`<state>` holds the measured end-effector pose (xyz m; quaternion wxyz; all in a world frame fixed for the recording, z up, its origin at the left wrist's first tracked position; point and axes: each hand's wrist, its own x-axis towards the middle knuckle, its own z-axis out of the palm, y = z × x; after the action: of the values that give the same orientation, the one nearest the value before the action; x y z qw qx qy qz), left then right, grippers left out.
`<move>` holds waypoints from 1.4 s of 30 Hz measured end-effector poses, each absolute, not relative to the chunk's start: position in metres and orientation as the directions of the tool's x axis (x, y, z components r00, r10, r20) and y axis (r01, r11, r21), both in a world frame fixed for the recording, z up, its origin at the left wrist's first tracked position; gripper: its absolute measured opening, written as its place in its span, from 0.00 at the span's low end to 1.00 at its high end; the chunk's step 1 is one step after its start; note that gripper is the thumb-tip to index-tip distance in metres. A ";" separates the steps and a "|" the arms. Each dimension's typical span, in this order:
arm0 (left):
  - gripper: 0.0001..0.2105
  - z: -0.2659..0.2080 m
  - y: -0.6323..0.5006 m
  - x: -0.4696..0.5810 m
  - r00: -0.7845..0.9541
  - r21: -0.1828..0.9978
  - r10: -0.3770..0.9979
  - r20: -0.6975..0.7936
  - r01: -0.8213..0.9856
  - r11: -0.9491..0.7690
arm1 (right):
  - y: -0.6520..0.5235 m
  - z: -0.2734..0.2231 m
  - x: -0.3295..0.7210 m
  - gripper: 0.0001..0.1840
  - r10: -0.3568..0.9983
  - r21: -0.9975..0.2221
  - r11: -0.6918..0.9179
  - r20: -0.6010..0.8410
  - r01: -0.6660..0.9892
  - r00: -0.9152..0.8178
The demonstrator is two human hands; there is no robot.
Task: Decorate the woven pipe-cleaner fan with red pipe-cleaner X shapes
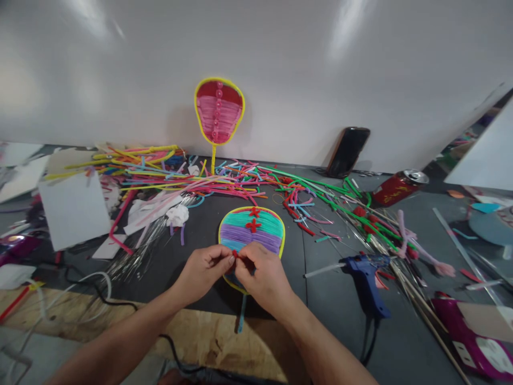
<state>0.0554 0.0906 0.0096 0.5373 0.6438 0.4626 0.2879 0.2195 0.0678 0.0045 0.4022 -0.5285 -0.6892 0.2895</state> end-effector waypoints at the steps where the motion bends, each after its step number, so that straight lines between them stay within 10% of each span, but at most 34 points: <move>1: 0.10 0.010 0.091 0.055 0.406 0.963 0.904 -0.131 0.268 0.019 | 0.068 0.004 0.220 0.06 0.965 -0.833 0.263 0.238 0.487 -0.114; 8: 0.11 0.015 0.096 0.055 0.285 0.978 0.936 -0.207 0.035 0.206 | 0.071 0.011 0.224 0.09 0.989 -0.992 -0.043 -0.059 0.117 -0.137; 17: 0.15 0.012 0.097 0.054 0.343 0.940 0.900 -0.269 -0.111 0.323 | 0.071 0.005 0.222 0.14 0.953 -0.981 -0.187 -0.193 0.050 -0.233; 42: 0.11 0.017 0.099 0.051 0.476 0.903 0.813 -0.335 -0.085 0.422 | 0.072 0.010 0.227 0.15 0.962 -0.985 -0.155 -0.169 0.080 -0.216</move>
<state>0.0506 0.0989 0.0172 0.7363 0.4426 0.4111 0.3049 0.2269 0.0720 0.0098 0.3826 -0.4955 -0.5254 0.5763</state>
